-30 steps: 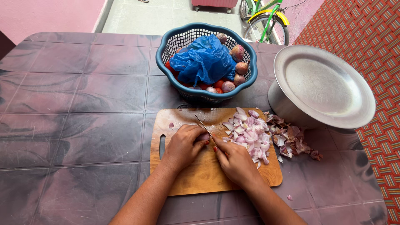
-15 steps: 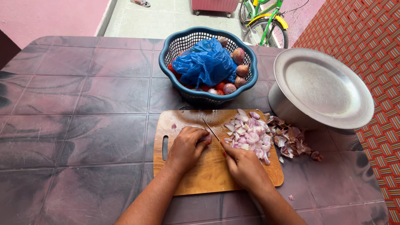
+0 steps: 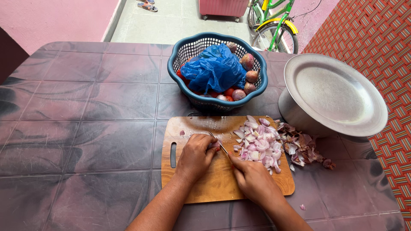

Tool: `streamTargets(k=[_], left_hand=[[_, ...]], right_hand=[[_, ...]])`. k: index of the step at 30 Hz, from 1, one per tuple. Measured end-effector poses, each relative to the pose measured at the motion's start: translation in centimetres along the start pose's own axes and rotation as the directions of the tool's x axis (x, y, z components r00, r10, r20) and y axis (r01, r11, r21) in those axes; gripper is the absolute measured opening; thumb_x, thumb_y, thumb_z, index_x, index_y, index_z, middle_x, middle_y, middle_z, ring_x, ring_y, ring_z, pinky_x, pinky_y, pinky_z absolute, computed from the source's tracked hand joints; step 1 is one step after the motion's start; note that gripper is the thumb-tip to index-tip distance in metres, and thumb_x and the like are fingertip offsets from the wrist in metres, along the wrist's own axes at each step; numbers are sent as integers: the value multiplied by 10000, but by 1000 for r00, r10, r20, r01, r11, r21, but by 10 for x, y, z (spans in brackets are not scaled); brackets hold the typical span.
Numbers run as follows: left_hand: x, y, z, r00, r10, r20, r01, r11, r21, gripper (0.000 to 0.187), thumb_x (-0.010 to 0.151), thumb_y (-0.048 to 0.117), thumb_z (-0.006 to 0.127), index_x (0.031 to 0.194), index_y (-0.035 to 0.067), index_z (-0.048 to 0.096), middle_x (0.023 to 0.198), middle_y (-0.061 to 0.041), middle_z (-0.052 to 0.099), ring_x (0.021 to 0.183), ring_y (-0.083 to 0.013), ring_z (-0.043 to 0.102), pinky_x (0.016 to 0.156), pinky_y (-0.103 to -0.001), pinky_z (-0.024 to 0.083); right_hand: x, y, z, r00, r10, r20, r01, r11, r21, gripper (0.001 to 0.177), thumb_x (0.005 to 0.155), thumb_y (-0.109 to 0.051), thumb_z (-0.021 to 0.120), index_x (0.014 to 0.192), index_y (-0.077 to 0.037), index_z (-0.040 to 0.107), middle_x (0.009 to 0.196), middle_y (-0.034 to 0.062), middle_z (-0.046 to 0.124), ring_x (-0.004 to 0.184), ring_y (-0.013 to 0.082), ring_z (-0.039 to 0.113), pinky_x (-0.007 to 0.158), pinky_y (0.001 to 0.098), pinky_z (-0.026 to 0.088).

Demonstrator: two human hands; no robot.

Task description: The person peels and chops several onions on a wooden cutting board using a small knife.

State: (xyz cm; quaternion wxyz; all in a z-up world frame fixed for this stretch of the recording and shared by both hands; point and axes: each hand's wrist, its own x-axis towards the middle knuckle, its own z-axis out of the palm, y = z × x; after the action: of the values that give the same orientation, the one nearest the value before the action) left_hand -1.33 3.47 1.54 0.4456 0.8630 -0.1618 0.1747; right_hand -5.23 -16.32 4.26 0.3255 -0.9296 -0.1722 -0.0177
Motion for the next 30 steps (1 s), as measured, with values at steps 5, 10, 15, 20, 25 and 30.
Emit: streamTargets(k=[5,10,15,20,25,30], left_hand=[[-1,3,-1,1000,-22,8,22,1000,3,186,833,129,782,975,24,725,1021,-106,723,1020,-303,659,883,-410,529],[1,1,-1,999,-22,40,21,1000,4,143,820,92,765,935,28,708,982,-103,702,999,-307,658,872,-417,532],[1,1,1,999,-29,29,29,1000,6,152,821,102,766,941,29,708,960,-103,698,962,-317,659,856,-425,529],[-1,3,0,1000,-11,-6,11,999,33,146,848,114,767,945,24,706,967,-111,695,966,-329,655,861,-431,527],[0,5,-2,998,-54,38,54,999,-1,146,820,105,770,925,23,710,997,-104,704,966,-319,662,849,-423,529],[2,6,-4,995,-78,54,80,996,-26,135,829,105,764,925,27,708,974,-94,697,957,-300,668,842,-413,535]], right_hand=[[-2,0,-1,998,60,-35,-61,998,-22,454,876,-132,633,1329,-121,657,943,184,774,861,349,739,801,433,547],[17,-1,11,996,78,32,-78,997,-6,451,898,-131,625,1348,-128,648,939,209,747,835,357,732,788,427,555],[21,2,17,1000,-15,-16,15,1000,14,430,905,-108,617,1333,-80,655,953,222,741,851,375,720,784,438,554],[-1,1,12,998,29,51,-24,996,-85,417,901,-125,628,1315,-83,663,920,216,738,834,386,712,783,467,541],[-9,0,-4,992,108,62,-102,991,-89,480,894,-132,630,1374,-126,644,900,211,743,826,370,724,764,453,544],[2,-6,-5,999,31,26,-32,999,41,415,911,-149,651,1324,-109,667,931,220,742,824,351,742,753,410,569]])
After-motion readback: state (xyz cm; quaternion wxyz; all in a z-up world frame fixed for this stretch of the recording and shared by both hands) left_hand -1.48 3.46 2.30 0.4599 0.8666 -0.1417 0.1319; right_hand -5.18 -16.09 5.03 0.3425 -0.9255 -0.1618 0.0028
